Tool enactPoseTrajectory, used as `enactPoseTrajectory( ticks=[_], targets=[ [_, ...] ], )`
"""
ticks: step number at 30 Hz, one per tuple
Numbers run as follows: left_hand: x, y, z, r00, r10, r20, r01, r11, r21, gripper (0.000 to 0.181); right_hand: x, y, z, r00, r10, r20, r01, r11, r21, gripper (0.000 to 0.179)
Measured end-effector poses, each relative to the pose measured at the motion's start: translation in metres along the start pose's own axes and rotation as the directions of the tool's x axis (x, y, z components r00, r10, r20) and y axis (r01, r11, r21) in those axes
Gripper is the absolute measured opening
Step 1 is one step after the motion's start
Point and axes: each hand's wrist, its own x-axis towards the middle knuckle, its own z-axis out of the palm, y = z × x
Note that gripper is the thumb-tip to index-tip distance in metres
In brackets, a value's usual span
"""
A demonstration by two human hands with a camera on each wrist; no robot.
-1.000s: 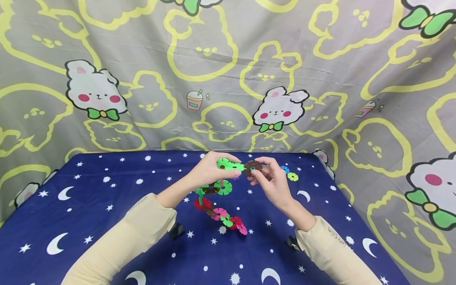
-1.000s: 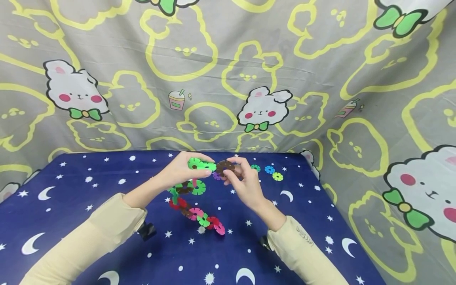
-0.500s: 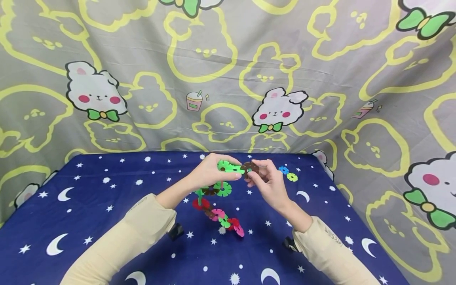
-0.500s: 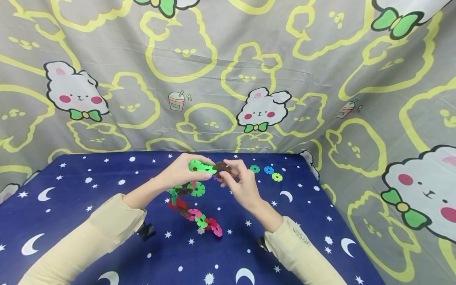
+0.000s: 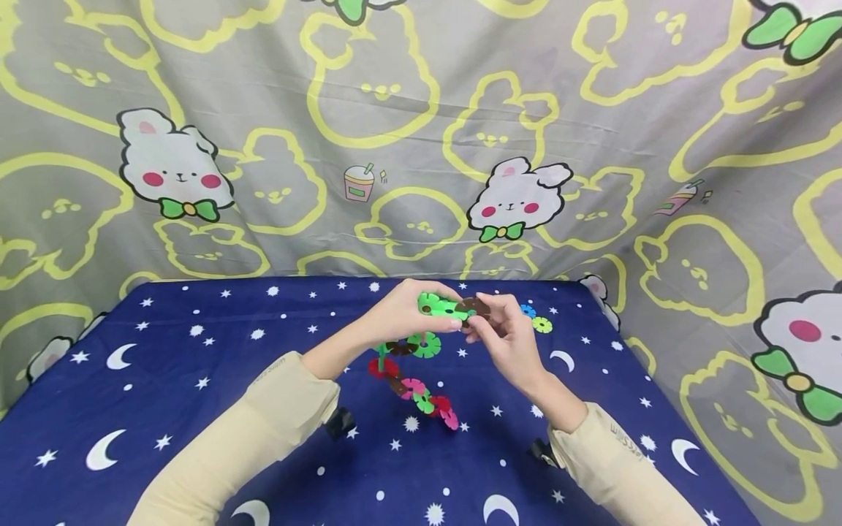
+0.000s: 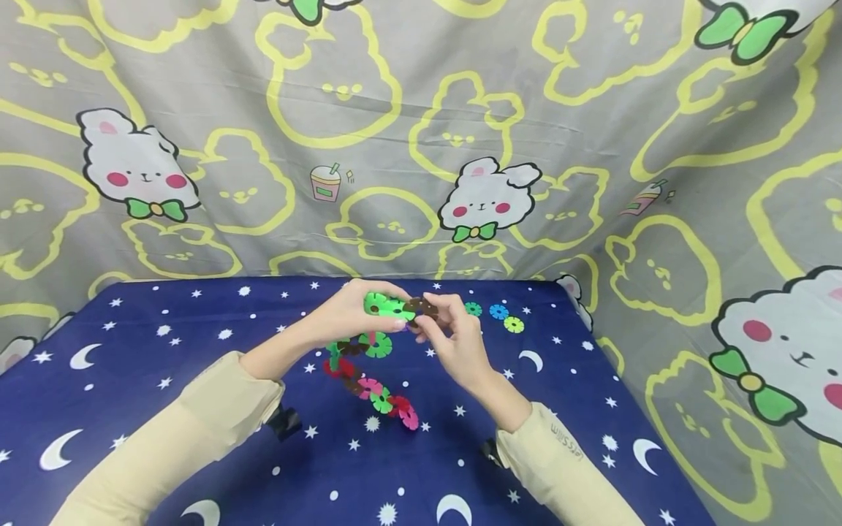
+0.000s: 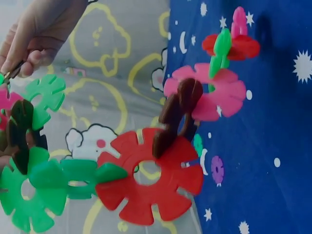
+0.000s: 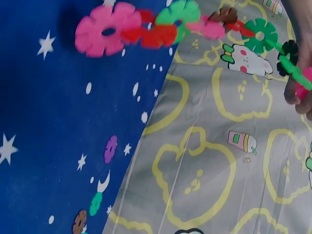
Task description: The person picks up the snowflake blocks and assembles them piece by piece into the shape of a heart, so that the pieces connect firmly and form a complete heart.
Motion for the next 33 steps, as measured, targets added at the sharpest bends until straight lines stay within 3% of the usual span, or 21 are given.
enactPoseTrajectory(
  ticks=[4,9,13,22,26,30,33],
  targets=[
    [-0.002,-0.002,-0.005,0.998,-0.057,-0.004,0.057,0.998,-0.015,0.033,0.003,0.001,-0.003,0.998,0.019,0.056,-0.019,1.0,0.012,0.031],
    [-0.006,-0.005,-0.009,0.995,-0.094,-0.03,0.091,0.993,-0.07,0.035,0.004,-0.001,-0.004,0.998,0.042,0.054,-0.039,0.998,-0.039,0.034],
    [-0.009,-0.006,-0.008,0.997,-0.076,-0.016,0.074,0.99,-0.121,0.033,0.005,-0.002,-0.003,0.998,0.048,0.034,-0.045,0.996,-0.073,0.04],
    [-0.01,-0.005,-0.003,0.999,-0.04,0.005,0.04,0.996,-0.082,0.04,0.004,0.0,-0.002,0.999,0.031,-0.009,-0.031,0.999,-0.021,0.032],
    [-0.008,-0.008,-0.005,0.999,-0.046,0.006,0.047,0.993,-0.106,0.038,0.005,0.001,0.0,0.999,0.013,-0.032,-0.015,0.998,-0.055,0.03],
    [-0.006,-0.011,-0.006,0.997,-0.068,-0.039,0.062,0.988,-0.14,0.034,0.006,0.002,0.004,0.998,0.022,-0.058,-0.027,0.996,-0.087,0.03],
    [-0.005,-0.012,-0.003,0.995,-0.041,-0.086,0.027,0.988,-0.153,0.03,0.005,0.003,0.007,0.997,0.047,-0.061,-0.052,0.995,-0.081,0.032]
  ],
)
